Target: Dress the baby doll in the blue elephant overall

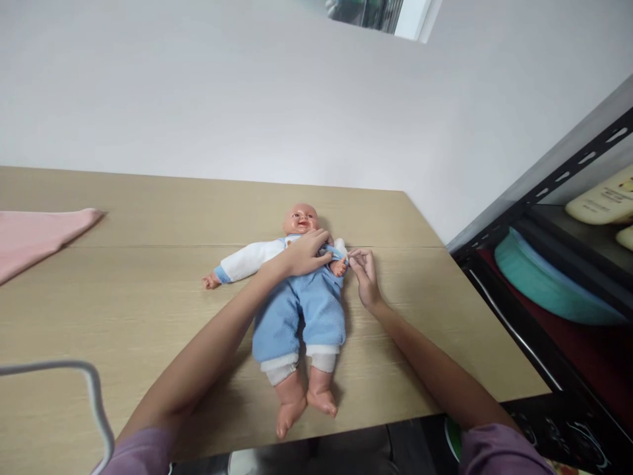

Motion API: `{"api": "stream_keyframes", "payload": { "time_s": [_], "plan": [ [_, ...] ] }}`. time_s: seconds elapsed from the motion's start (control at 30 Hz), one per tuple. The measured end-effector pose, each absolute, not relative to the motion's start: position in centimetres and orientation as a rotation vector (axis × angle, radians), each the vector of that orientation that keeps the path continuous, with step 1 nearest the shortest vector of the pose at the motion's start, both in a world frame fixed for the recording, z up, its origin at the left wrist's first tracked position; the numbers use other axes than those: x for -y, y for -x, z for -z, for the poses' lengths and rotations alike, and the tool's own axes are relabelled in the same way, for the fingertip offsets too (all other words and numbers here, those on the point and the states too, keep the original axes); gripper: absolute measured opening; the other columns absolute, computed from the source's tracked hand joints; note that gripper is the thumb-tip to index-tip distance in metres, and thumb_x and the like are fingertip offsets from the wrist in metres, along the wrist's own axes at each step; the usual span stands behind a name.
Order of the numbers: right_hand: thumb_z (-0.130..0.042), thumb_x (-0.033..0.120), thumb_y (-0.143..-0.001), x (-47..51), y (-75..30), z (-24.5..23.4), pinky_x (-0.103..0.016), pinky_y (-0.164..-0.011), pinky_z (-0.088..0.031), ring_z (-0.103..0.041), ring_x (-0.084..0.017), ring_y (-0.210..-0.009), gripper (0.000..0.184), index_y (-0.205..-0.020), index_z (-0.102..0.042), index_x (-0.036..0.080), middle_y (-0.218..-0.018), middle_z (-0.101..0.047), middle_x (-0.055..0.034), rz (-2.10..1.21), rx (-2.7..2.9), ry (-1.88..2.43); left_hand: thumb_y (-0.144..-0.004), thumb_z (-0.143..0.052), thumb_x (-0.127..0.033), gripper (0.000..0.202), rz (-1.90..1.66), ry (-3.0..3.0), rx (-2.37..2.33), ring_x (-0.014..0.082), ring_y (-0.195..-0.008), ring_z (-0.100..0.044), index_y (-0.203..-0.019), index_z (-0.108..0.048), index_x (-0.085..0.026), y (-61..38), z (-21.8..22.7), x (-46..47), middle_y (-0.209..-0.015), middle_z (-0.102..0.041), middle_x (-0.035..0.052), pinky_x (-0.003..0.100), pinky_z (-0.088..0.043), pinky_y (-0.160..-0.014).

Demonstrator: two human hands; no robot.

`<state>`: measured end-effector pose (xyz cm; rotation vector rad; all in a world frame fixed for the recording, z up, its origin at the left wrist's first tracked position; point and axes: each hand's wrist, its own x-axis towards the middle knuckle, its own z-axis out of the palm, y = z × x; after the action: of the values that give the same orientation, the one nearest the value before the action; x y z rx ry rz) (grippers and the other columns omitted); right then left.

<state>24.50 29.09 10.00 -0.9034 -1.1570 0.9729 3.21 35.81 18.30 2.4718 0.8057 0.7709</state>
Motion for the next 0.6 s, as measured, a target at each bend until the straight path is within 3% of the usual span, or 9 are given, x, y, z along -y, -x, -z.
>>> {"api": "stream_keyframes", "payload": {
  "time_s": [0.17,0.33,0.43,0.53,0.6],
  "plan": [
    [-0.070,0.039,-0.095,-28.1,-24.0,-9.6,-0.042,-0.101,-0.059,-0.066,-0.023,-0.108,0.026,-0.114,-0.055,0.029,-0.121,-0.059,-0.0065,-0.858,1.316,0.893,-0.104,-0.048,-0.046,0.024,-0.709,-2.617,-0.906,0.0297,-0.090,-0.061,-0.091,-0.051,-0.025,-2.7,-18.2,-36.3,-0.092,-0.066,0.0096,0.044,-0.051,-0.085],
    [-0.075,0.030,-0.085,-27.1,-22.6,-9.6,-0.043,-0.113,-0.058,-0.065,-0.025,-0.129,0.051,-0.127,-0.046,0.032,-0.137,-0.057,-0.0101,-0.782,1.371,0.993,-0.110,-0.047,-0.046,0.025,-0.812,-2.511,-0.922,0.0261,-0.082,-0.064,-0.100,-0.057,-0.025,-3.1,-17.9,-36.0,-0.091,-0.070,0.0065,0.038,-0.048,-0.077],
    [-0.079,0.033,-0.082,-26.7,-21.9,-9.1,-0.040,-0.102,-0.063,-0.072,-0.024,-0.118,0.065,-0.134,-0.040,0.032,-0.139,-0.063,-0.0110,-0.881,1.262,1.060,-0.111,-0.048,-0.046,0.025,-0.830,-2.487,-0.939,0.0272,-0.086,-0.068,-0.106,-0.060,-0.025,-3.2,-17.8,-35.9,-0.094,-0.073,0.0066,0.037,-0.048,-0.076],
    [-0.078,0.038,-0.083,-27.4,-22.3,-8.3,-0.039,-0.093,-0.064,-0.074,-0.024,-0.107,0.067,-0.140,-0.044,0.030,-0.138,-0.069,-0.0129,-0.941,1.197,1.119,-0.112,-0.048,-0.046,0.026,-0.829,-2.509,-0.928,0.0279,-0.090,-0.070,-0.108,-0.062,-0.025,-3.2,-17.7,-35.9,-0.096,-0.074,0.0075,0.037,-0.049,-0.079],
    [-0.071,0.041,-0.085,-28.4,-23.1,-7.9,-0.038,-0.090,-0.063,-0.074,-0.024,-0.105,0.057,-0.137,-0.054,0.028,-0.136,-0.072,-0.0126,-0.945,1.245,1.124,-0.112,-0.049,-0.047,0.026,-0.829,-2.511,-0.908,0.0279,-0.092,-0.071,-0.110,-0.063,-0.024,-3.3,-17.6,-35.9,-0.098,-0.075,0.0078,0.037,-0.050,-0.082]
  ]
}}
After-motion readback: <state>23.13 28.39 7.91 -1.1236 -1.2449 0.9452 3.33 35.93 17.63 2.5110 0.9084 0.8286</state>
